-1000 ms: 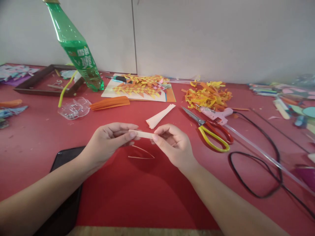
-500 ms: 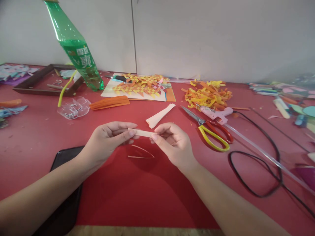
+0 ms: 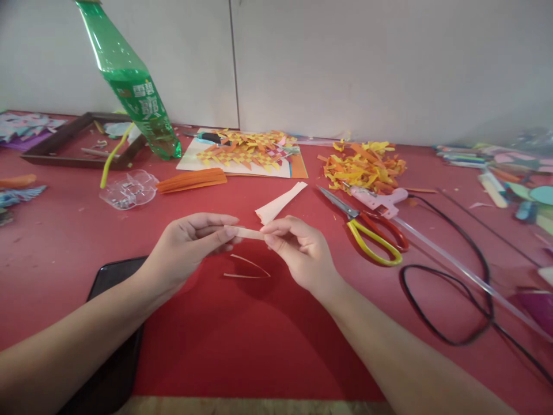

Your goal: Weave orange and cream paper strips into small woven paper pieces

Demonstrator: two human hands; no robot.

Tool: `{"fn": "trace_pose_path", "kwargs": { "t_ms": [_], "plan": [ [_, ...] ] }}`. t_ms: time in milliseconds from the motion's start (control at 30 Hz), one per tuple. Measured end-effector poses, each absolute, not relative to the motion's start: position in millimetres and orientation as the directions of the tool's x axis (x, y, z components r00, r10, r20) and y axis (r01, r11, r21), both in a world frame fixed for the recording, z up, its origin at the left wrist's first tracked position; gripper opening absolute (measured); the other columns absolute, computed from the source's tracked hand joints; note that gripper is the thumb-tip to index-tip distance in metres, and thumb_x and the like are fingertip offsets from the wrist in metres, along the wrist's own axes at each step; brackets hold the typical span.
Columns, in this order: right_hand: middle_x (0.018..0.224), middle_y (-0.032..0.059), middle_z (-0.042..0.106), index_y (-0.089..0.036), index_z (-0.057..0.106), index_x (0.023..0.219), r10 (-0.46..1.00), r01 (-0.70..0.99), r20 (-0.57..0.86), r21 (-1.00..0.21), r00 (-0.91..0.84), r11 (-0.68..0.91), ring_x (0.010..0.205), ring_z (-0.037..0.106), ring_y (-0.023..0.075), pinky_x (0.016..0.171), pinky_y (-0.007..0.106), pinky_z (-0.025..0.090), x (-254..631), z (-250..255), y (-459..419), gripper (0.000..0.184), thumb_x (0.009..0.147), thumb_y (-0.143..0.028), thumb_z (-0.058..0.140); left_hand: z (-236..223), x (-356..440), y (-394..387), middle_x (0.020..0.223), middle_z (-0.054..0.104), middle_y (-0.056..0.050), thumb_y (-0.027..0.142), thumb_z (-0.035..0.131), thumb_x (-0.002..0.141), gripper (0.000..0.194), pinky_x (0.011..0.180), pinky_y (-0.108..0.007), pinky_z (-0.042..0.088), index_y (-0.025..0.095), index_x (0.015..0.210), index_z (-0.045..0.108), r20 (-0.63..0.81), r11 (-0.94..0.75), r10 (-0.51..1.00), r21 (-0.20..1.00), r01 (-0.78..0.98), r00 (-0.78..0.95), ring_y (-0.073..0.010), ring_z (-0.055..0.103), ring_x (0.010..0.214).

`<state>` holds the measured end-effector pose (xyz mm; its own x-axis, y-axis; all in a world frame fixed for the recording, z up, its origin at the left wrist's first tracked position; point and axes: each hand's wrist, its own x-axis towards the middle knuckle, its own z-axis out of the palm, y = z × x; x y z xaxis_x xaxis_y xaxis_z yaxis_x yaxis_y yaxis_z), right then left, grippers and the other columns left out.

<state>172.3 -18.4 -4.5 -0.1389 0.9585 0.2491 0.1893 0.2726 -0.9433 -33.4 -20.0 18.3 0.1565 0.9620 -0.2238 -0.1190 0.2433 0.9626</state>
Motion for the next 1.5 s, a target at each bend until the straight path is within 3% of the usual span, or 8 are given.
{"fn": "trace_pose_path", "kwargs": {
  "t_ms": [167, 333, 433, 700, 1000, 1200, 1400, 1500],
  "plan": [
    [0.087, 0.0024, 0.069, -0.024, 0.064, 0.101, 0.962, 0.391, 0.26, -0.879, -0.089, 0.273, 0.081, 0.065, 0.0171, 0.079, 0.034, 0.053, 178.0, -4.8, -16.7, 0.019, 0.085, -0.033, 0.066, 16.5, -35.8, -19.6, 0.092, 0.076, -0.006, 0.036, 0.07, 0.08, 0.035, 0.083, -0.031, 0.052, 0.02, 0.111, 0.066, -0.234, 0.205, 0.946, 0.968, 0.144, 0.223, -0.0197, 0.071, 0.089],
    [0.111, 0.0071, 0.068, -0.025, 0.071, 0.095, 0.887, 0.689, 0.422, -0.587, -0.188, 0.426, 0.108, 0.057, 0.0254, 0.097, 0.047, 0.044, 186.2, -8.7, -7.9, 0.018, 0.092, -0.034, 0.055, 13.2, -33.8, -25.8, 0.089, 0.076, -0.001, 0.032, 0.06, 0.085, 0.028, 0.077, -0.031, 0.048, 0.025, 0.113, 0.064, -0.088, -0.07, 0.948, 0.879, 0.471, 0.306, -0.0187, 0.068, 0.08],
    [0.134, 0.0079, 0.059, -0.027, 0.072, 0.109, 0.893, 0.785, 0.362, -0.457, -0.267, 0.419, 0.124, 0.045, 0.0318, 0.105, 0.056, 0.034, 185.9, -12.2, -4.3, 0.028, 0.092, -0.037, 0.053, 11.2, -32.3, -28.5, 0.082, 0.074, -0.002, 0.028, 0.057, 0.085, 0.024, 0.066, -0.03, 0.044, 0.026, 0.106, 0.068, -0.028, -0.229, 0.924, 0.757, 0.611, 0.381, -0.0184, 0.063, 0.069],
    [0.137, 0.0007, 0.059, -0.032, 0.066, 0.122, 0.928, 0.877, 0.223, -0.319, -0.299, 0.36, 0.126, 0.042, 0.0306, 0.104, 0.056, 0.031, 180.5, -10.9, -6.9, 0.033, 0.095, -0.036, 0.046, 17.7, -32.0, -30.3, 0.079, 0.066, -0.002, 0.031, 0.055, 0.087, 0.018, 0.066, -0.029, 0.041, 0.02, 0.079, 0.066, -0.036, -0.38, 0.857, 0.628, 0.679, 0.514, -0.0177, 0.057, 0.075],
    [0.126, 0.0005, 0.067, -0.027, 0.069, 0.116, 0.896, 0.864, 0.337, -0.311, -0.29, 0.397, 0.115, 0.051, 0.0298, 0.1, 0.057, 0.037, 182.1, -17.1, -5.7, 0.028, 0.093, -0.032, 0.052, 18.5, -31.0, -29.1, 0.079, 0.067, 0.0, 0.031, 0.055, 0.088, 0.015, 0.066, -0.03, 0.041, 0.022, 0.086, 0.066, -0.026, -0.405, 0.832, 0.653, 0.64, 0.554, -0.0171, 0.056, 0.075],
    [0.114, 0.0089, 0.071, -0.022, 0.069, 0.111, 0.691, 0.713, 0.655, -0.322, -0.307, 0.622, 0.107, 0.062, 0.0259, 0.095, 0.05, 0.048, 181.3, -6.1, -10.2, 0.03, 0.086, -0.011, 0.058, 15.6, -29.1, -29.4, 0.091, 0.07, -0.002, 0.033, 0.057, 0.087, 0.016, 0.076, -0.031, 0.047, 0.022, 0.097, 0.065, 0.021, -0.295, 0.894, 0.777, 0.555, 0.447, -0.0168, 0.061, 0.082],
    [0.116, 0.0085, 0.068, -0.023, 0.064, 0.119, 0.573, 0.378, 0.694, -0.437, -0.436, 0.817, 0.106, 0.065, 0.0214, 0.09, 0.039, 0.057, 175.9, 3.6, -29.9, 0.049, 0.078, 0.003, 0.06, 10.3, -32.5, -24.7, 0.141, 0.051, -0.008, 0.037, 0.074, 0.075, 0.065, 0.098, -0.035, 0.046, 0.024, 0.132, 0.045, 0.173, -0.25, 0.96, 0.881, 0.401, 0.218, -0.0225, 0.048, 0.127],
    [0.117, 0.0072, 0.067, -0.024, 0.065, 0.116, 0.617, 0.357, 0.689, -0.506, -0.379, 0.785, 0.102, 0.067, 0.0189, 0.089, 0.035, 0.058, 175.4, 3.0, -34.3, 0.047, 0.078, 0.003, 0.06, 13.5, -33.2, -24.7, 0.12, 0.065, -0.004, 0.031, 0.071, 0.078, 0.039, 0.097, -0.034, 0.046, 0.023, 0.114, 0.06, 0.129, -0.232, 0.956, 0.881, 0.412, 0.262, -0.0201, 0.058, 0.114]
  ]
}}
